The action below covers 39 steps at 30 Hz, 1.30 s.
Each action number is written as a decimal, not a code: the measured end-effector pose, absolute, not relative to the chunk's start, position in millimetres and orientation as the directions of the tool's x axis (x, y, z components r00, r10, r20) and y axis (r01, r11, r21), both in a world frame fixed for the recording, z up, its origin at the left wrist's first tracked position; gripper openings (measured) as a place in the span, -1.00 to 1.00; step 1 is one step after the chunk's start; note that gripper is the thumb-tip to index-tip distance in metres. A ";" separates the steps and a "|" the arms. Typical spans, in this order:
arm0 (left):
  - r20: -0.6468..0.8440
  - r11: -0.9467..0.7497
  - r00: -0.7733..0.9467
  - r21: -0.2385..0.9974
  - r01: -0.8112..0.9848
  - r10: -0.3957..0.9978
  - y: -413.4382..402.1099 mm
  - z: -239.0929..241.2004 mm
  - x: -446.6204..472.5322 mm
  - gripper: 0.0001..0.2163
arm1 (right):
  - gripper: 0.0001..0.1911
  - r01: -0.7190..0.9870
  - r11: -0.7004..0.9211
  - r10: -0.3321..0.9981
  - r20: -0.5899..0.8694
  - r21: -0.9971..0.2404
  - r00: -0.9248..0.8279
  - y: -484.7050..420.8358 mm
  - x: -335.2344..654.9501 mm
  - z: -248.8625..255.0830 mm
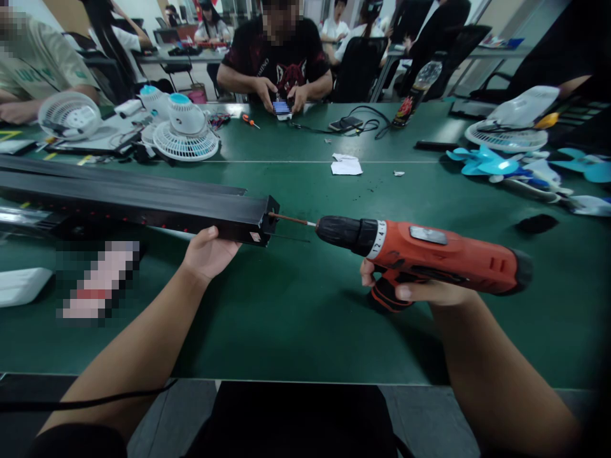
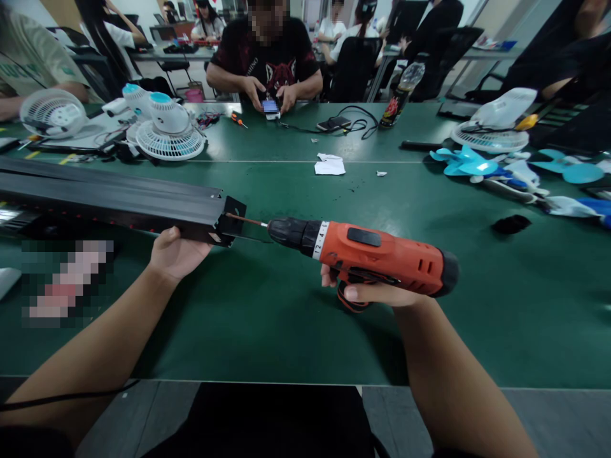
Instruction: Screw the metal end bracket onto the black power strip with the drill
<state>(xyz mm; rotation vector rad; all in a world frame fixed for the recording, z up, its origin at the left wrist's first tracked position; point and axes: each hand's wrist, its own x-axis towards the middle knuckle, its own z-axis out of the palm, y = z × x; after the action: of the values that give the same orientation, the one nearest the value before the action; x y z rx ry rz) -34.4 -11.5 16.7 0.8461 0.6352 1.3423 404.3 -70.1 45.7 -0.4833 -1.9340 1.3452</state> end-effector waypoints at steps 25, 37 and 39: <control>0.105 0.027 0.174 0.783 -0.622 0.979 -13.3 22.1 -30.1 -0.43 | -0.54 -0.111 0.292 0.695 0.291 -0.950 -0.658 -73.6 400.5 47.1; 0.105 0.018 0.158 0.778 -0.628 0.982 -11.6 17.3 -32.8 -0.42 | -0.57 -0.112 0.363 0.696 0.349 -0.925 -0.628 -74.4 401.7 47.0; 0.098 0.021 0.156 0.783 -0.622 0.983 -11.6 17.1 -33.2 -0.41 | -0.57 -0.106 0.339 0.707 0.328 -0.935 -0.627 -75.3 402.3 46.0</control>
<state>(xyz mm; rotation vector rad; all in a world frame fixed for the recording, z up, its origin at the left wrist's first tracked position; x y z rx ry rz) -33.2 -11.6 17.1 0.8135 0.5633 1.3514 402.3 -75.3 46.0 -0.5289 -1.8524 1.3695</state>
